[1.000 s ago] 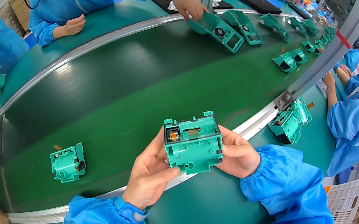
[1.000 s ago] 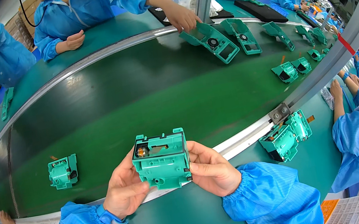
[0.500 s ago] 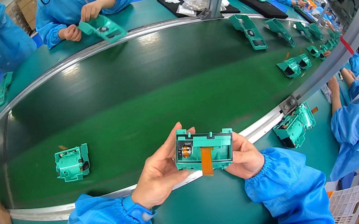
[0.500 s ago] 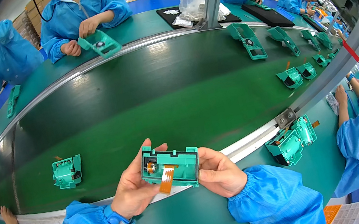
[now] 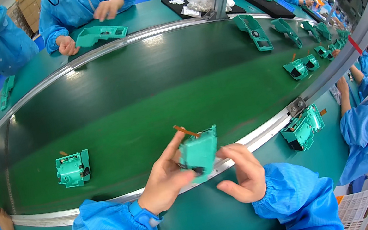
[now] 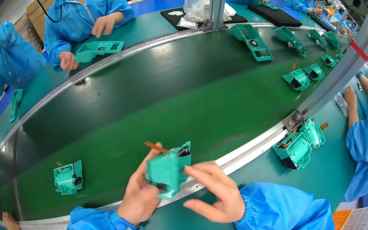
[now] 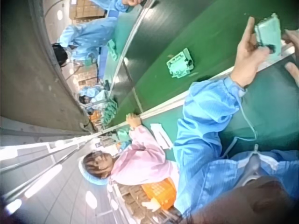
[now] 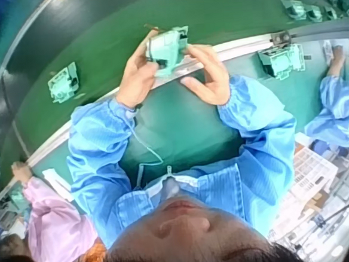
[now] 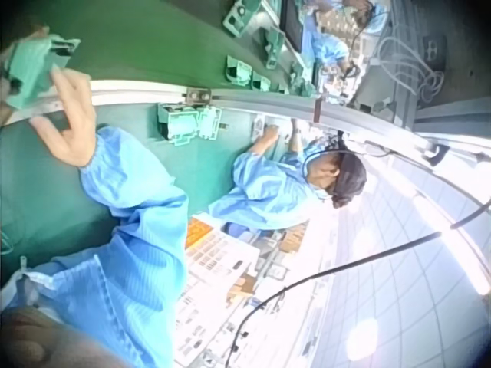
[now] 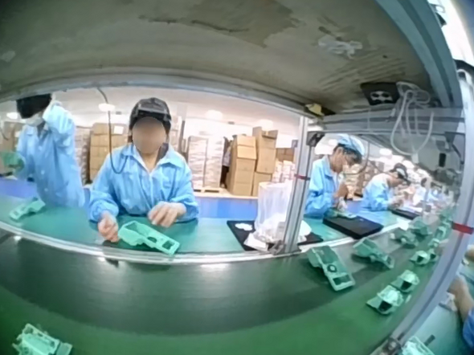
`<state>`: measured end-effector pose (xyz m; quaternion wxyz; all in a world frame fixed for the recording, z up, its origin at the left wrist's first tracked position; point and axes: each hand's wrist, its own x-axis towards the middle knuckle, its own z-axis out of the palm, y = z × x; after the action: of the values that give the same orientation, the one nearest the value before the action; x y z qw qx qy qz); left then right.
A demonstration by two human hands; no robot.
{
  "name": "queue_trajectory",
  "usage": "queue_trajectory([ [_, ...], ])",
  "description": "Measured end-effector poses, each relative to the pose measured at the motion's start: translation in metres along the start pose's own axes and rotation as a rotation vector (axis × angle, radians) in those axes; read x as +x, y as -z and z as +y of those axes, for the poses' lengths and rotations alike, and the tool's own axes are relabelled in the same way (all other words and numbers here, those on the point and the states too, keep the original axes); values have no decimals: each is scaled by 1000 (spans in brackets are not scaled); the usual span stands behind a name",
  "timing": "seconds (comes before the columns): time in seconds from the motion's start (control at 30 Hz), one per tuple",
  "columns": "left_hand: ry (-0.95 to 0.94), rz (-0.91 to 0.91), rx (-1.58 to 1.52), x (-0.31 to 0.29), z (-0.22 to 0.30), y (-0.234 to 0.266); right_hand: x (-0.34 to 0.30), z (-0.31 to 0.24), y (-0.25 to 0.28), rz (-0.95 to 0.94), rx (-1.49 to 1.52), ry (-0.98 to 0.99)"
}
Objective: The person assembles electronic components by hand, fitting internal circuitry and ribbon cables into a green component housing.
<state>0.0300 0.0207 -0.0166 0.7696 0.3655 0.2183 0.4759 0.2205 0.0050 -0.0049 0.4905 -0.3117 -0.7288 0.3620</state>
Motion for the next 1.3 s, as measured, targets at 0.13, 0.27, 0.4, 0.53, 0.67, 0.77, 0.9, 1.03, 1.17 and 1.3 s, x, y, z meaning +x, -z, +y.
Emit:
queue_trajectory([
  [0.13, 181, 14, -447, 1, 2, 3, 2, -1, 5, 42, -322, 148],
  [0.27, 278, 62, -568, -1, -1, 7, 5, 0, 5, -29, -385, 122],
  [0.4, 302, -71, -756, -6, -10, 20, 6, 3, 6, -55, -375, 179],
  [0.53, 324, -81, -747, -3, -15, 24, 5, 4, 8, -56, -364, 199],
  [0.67, 315, -58, -746, -4, -11, 20, 6, 5, 8, -70, -345, 189],
  [0.77, 147, -115, -708, 1, -4, 7, 8, 7, 5, -74, -345, 171],
  [0.9, -565, 386, 766, 12, -8, 6, 5, 5, 5, -36, -421, 39],
  [1.03, -520, 619, 1326, 16, 7, 3, -2, 11, 8, -75, -397, 51],
  [1.17, -397, 673, 1489, 20, 3, 15, -5, 14, 5, -45, -372, 44],
  [1.3, -318, 694, 1562, 22, 2, 17, -5, 18, 5, -56, -352, 55],
])
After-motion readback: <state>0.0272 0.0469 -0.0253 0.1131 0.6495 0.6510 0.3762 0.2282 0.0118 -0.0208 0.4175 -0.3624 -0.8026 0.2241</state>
